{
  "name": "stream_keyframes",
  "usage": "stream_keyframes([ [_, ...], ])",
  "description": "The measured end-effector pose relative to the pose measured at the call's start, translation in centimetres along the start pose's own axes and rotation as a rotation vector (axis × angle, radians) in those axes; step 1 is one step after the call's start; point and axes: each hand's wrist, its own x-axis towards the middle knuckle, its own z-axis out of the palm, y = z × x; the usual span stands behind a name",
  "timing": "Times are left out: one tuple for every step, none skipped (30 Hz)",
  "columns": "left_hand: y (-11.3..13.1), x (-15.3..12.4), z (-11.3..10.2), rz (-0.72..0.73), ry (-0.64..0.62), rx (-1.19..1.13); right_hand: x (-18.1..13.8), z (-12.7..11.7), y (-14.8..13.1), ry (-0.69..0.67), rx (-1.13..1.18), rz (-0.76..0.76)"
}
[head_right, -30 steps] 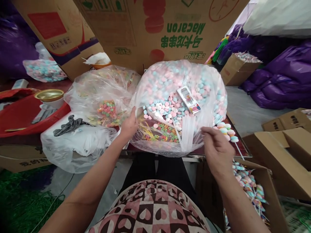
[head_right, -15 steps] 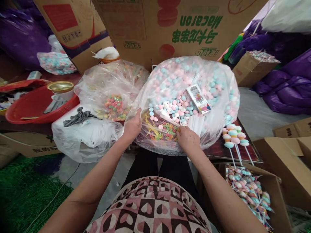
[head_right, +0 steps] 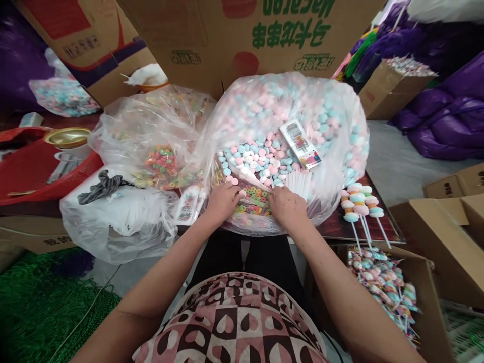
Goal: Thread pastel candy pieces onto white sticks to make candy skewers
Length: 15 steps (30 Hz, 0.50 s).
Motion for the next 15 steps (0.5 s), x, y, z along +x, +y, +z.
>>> stream_keyframes([
  [0.0, 0.1, 0.1, -0.001, 0.000, -0.028, 0.0, -0.1, 0.0, -0.024, -0.013, -0.002],
  [-0.1, 0.0, 0.2, -0.002, 0.009, -0.067, 0.0, -0.1, 0.0, -0.047, -0.019, -0.001],
  [-0.2, -0.1, 0.2, -0.005, 0.023, -0.117, 0.0, -0.2, 0.0, -0.065, -0.019, 0.003],
  [-0.3, -0.4, 0.1, -0.012, 0.039, -0.177, 0.0, -0.2, 0.1, -0.074, -0.015, 0.006],
  [-0.4, -0.6, 0.0, -0.025, 0.055, -0.242, 0.0, -0.2, 0.2, -0.077, -0.010, 0.009],
  [-0.5, -0.9, -0.1, -0.049, 0.066, -0.313, 0.0, -0.2, 0.3, -0.079, -0.005, 0.014],
  [-0.6, -1.1, -0.2, -0.083, 0.073, -0.385, 0.0, -0.2, 0.4, -0.082, 0.002, 0.019],
  [-0.8, -1.3, -0.3, -0.122, 0.079, -0.456, 0.0, -0.2, 0.4, -0.084, 0.011, 0.021],
  [-0.9, -1.5, -0.3, -0.165, 0.087, -0.517, 0.0, -0.2, 0.5, -0.082, 0.022, 0.021],
  [-1.0, -1.5, -0.3, -0.208, 0.100, -0.561, 0.0, -0.2, 0.5, -0.074, 0.032, 0.020],
  [-1.1, -1.5, -0.3, -0.244, 0.117, -0.581, -0.1, -0.1, 0.5, -0.060, 0.041, 0.017],
  [-1.3, -1.3, -0.3, -0.265, 0.136, -0.571, 0.0, -0.1, 0.5, -0.043, 0.046, 0.016],
  [-1.4, -1.0, -0.2, -0.266, 0.150, -0.536, 0.1, 0.0, 0.4, -0.026, 0.044, 0.019],
  [-1.5, -0.7, -0.2, -0.248, 0.157, -0.479, 0.2, 0.1, 0.3, -0.014, 0.035, 0.027],
  [-1.6, -0.2, -0.3, -0.217, 0.157, -0.412, 0.4, 0.2, 0.2, -0.006, 0.023, 0.036],
])
